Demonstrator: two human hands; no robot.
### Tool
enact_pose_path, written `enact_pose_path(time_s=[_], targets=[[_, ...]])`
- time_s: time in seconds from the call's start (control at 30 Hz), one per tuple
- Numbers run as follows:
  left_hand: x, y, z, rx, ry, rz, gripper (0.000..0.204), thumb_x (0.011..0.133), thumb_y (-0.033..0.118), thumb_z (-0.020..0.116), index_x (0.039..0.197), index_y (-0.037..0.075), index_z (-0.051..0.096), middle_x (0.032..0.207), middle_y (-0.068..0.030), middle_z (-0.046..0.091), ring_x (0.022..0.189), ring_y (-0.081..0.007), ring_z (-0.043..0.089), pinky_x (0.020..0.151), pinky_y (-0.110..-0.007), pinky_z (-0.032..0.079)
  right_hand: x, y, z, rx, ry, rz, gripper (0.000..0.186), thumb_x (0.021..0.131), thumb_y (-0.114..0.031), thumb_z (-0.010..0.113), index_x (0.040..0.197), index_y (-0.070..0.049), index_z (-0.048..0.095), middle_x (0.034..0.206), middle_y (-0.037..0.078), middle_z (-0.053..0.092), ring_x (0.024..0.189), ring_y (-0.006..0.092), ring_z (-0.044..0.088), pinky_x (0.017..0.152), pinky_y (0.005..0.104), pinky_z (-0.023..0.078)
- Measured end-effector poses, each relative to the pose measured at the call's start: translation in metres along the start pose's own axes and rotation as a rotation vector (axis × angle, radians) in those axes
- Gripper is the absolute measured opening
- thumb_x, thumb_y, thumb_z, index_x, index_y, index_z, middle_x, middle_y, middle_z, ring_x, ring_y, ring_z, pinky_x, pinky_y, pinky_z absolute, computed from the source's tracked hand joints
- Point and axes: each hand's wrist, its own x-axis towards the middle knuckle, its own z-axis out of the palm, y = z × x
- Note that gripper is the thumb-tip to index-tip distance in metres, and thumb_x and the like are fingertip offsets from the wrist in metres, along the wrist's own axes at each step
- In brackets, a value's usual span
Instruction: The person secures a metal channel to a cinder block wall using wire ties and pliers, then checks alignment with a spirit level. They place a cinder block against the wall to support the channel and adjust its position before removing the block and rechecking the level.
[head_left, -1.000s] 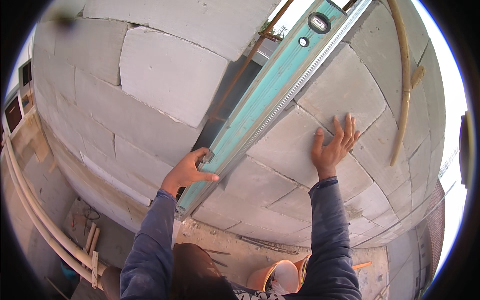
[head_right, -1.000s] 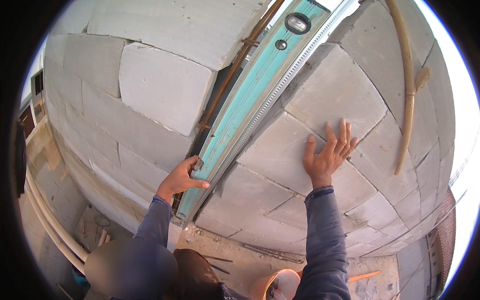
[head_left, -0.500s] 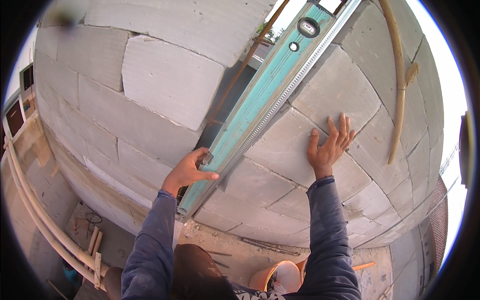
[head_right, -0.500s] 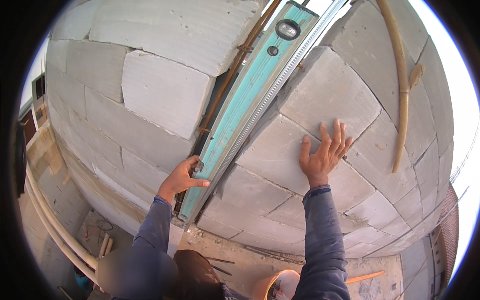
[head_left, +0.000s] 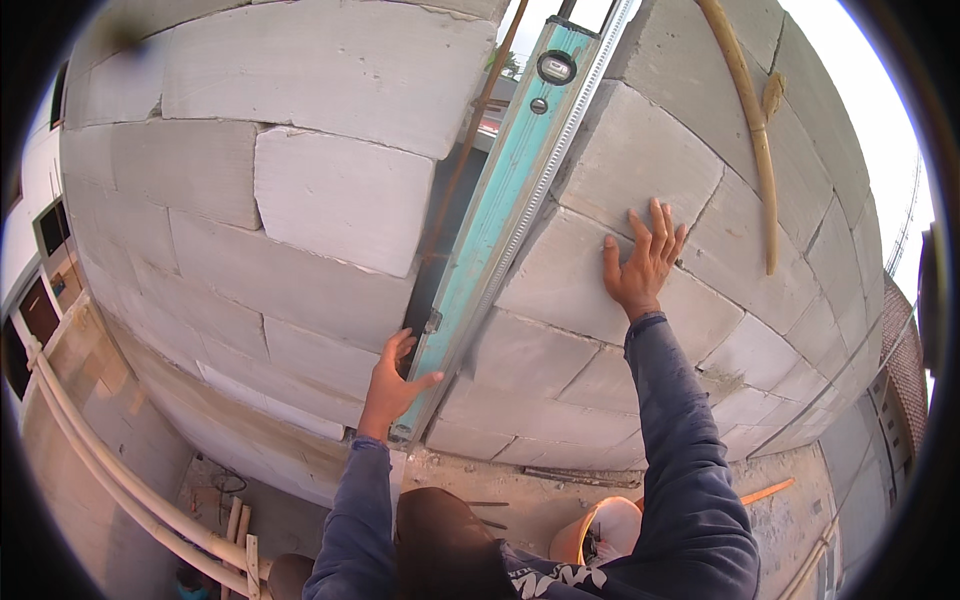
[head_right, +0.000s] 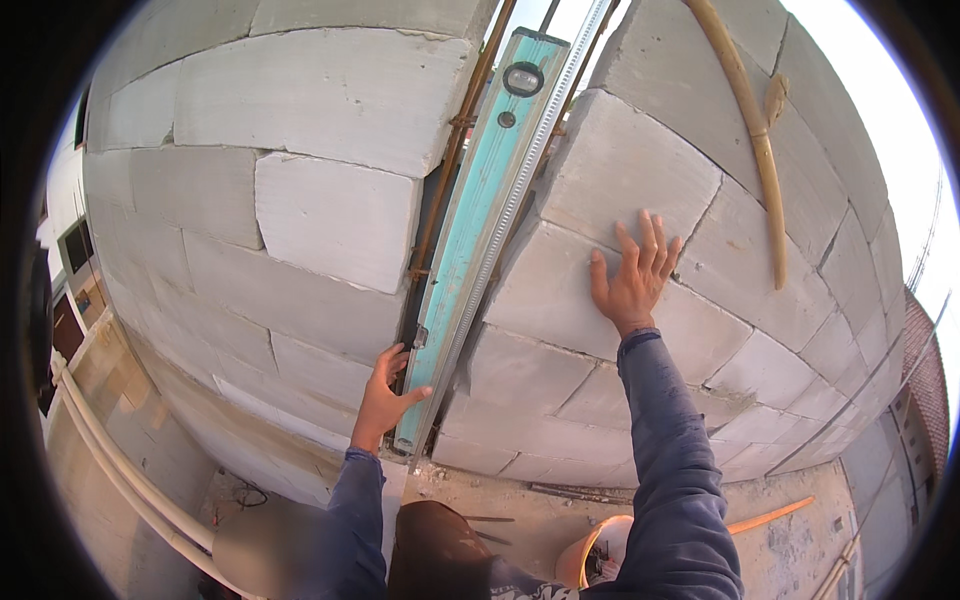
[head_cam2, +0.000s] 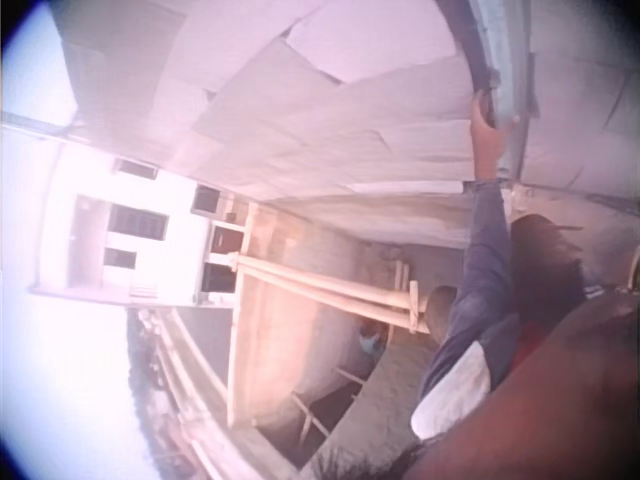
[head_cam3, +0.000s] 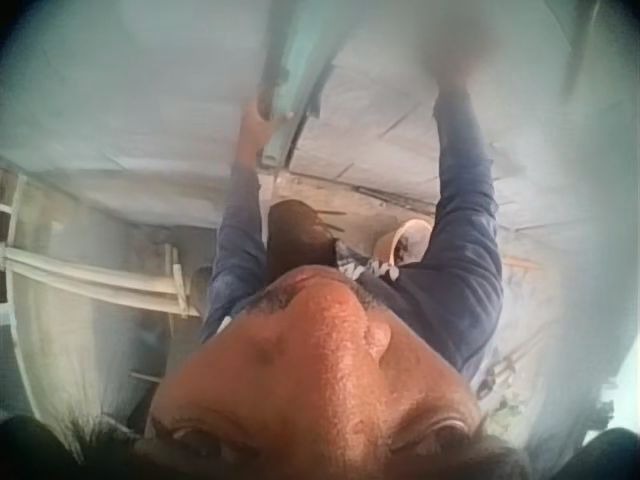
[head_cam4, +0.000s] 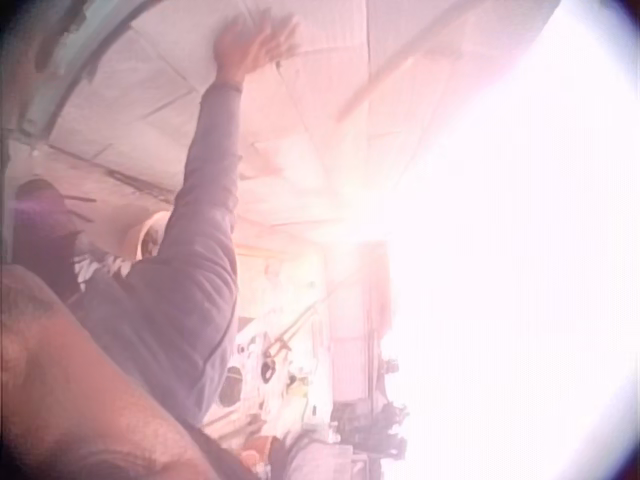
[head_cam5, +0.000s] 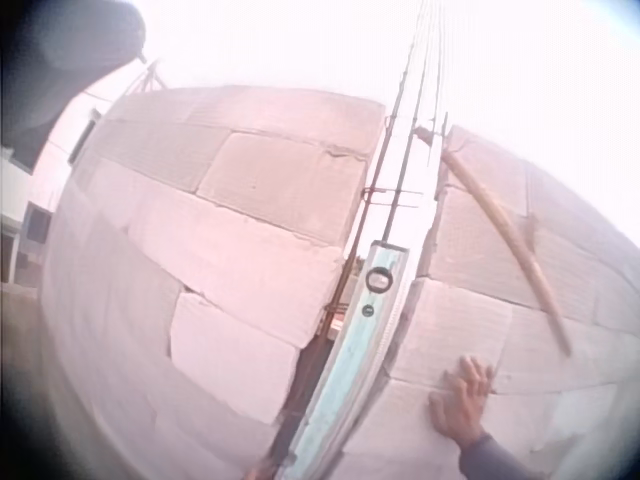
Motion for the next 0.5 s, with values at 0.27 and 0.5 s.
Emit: enact_pose_path(time_s=[0.27, 0.5], targets=[[-0.131, -0.089, 0.015, 0.724, 0.135, -0.262, 0.114, 0.078, 0.062, 0.09, 0.167, 0.015, 0.035, 0.168, -0.0237, 0.04, 0.159, -0.0436, 0.033, 0.126, -0.07, 0.024, 0.002, -0.001, -0.007, -0.014, -0.056, 0.02, 0.054, 0.1, -0.036, 0.07, 0.146, -0.012, 0.056, 0.167, 0.016, 0.039, 0.161, 0.0386, 0.027, 0.133, 0.0629, 0.004], [-0.196, -0.142, 0.004, 0.854, 0.022, -0.484, 0.115, 0.08, 0.077, 0.079, 0.17, 0.024, 0.032, 0.172, -0.0239, 0.034, 0.161, -0.0449, 0.028, 0.12, -0.084, 0.016, 0.048, -0.032, -0.028, 0.176, -0.039, 0.136, 0.067, 0.099, -0.04, 0.072, 0.156, -0.013, 0.05, 0.169, 0.013, 0.04, 0.163, 0.0357, 0.026, 0.132, 0.0635, -0.001]])
